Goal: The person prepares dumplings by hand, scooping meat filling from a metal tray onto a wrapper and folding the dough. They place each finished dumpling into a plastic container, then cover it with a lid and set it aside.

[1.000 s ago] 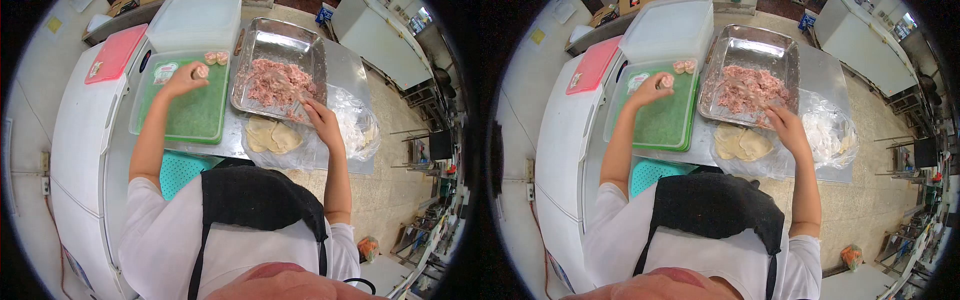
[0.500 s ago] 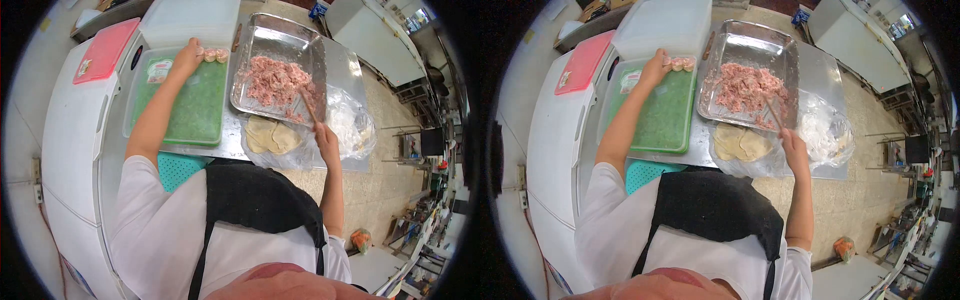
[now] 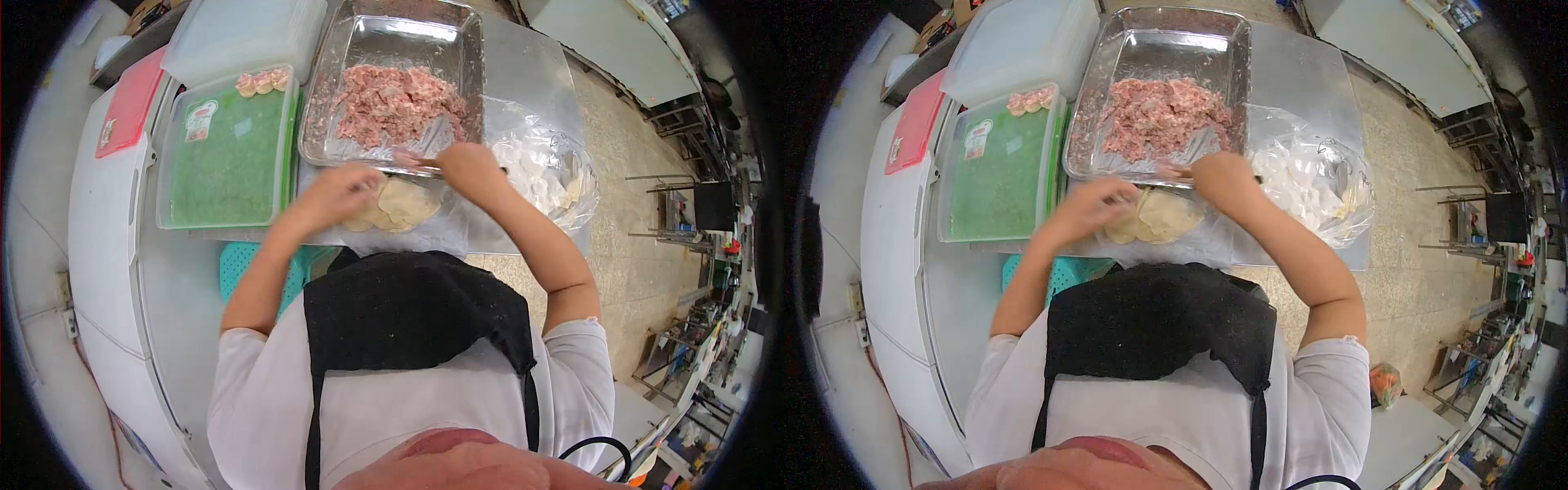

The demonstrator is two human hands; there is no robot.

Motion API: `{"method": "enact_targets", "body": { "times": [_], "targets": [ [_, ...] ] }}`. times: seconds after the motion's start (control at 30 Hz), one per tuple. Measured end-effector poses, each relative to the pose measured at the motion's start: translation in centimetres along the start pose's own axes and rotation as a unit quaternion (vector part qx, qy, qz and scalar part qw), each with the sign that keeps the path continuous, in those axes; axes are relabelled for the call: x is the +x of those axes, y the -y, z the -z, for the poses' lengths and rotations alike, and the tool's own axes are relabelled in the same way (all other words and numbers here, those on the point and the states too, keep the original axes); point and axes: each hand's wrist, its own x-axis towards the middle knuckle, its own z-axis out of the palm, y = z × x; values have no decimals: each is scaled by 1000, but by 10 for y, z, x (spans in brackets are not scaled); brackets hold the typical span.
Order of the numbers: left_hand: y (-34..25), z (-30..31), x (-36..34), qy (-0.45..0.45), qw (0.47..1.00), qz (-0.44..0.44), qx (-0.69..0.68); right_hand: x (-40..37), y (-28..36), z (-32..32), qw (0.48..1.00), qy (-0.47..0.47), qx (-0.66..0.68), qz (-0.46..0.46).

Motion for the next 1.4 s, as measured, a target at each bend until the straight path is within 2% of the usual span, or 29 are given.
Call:
{"method": "enact_targets", "body": {
  "times": [0.03,0.07,0.13,0.2,0.3,0.37,0.4,0.43,0.5,0.6,0.63,0.7,0.83,0.9,0.93,1.0,1.03,1.07,1.1,1.17,1.2,1.23,1.3,1.33,1.4],
  "targets": [
    [9,-33,8,13,999,-35,30,1,-4,-10,999,-12,29,17],
    [12,-60,16,11,999,-30,32,2,-12,-8,999,-14,32,22],
    [13,-96,27,-104,982,-100,123,5,-31,6,998,9,12,56],
    [16,-107,32,-107,983,-68,136,15,-63,20,998,-18,16,55],
    [9,-105,37,-121,983,-46,131,19,-75,-13,998,-48,26,42],
    [6,-98,38,-55,991,4,123,14,-65,-24,997,-58,34,38],
    [4,-96,38,-57,984,-56,162,1,-52,-23,993,-50,35,106],
    [0,-98,41,-56,983,-52,166,-9,-45,-17,983,-43,36,173],
    [-10,-100,46,-117,985,-36,120,-7,-60,2,987,-32,49,153],
    [-21,-103,53,-148,978,-25,144,28,-89,-7,990,-85,70,93],
    [-26,-102,54,-147,978,-25,146,28,-79,-18,989,-86,72,92],
    [-36,-100,57,-126,981,48,137,26,-58,-28,990,-19,42,137],
    [-30,-107,57,-187,974,11,125,15,-61,0,990,-16,42,133],
    [-33,-102,58,-148,981,92,86,29,-89,19,989,11,9,146],
    [-30,-103,56,-148,982,90,81,32,-92,17,994,-16,1,107],
    [-22,-103,52,-186,978,91,-27,28,-67,-6,994,-29,8,107],
    [-18,-100,49,-188,978,89,-32,24,-54,-13,993,-44,22,109],
    [-11,-95,44,-252,958,88,-107,20,-46,-15,986,-22,48,158],
    [-4,-89,37,-314,928,88,-181,18,-41,-9,986,-17,45,159],
    [-12,-41,16,-329,894,146,-266,17,-37,14,993,83,14,85],
    [-18,-23,8,-347,871,108,-330,18,-41,24,993,114,21,35],
    [-19,-10,-1,-364,843,69,-390,15,-43,24,993,116,16,33],
    [9,12,-13,-421,838,21,-347,5,-43,15,996,81,-5,-44],
    [10,22,-20,-420,837,20,-351,-1,-31,3,998,60,-15,-7],
    [6,43,-31,-475,755,23,-452,-5,-1,-6,999,36,6,-20]
  ]
}}
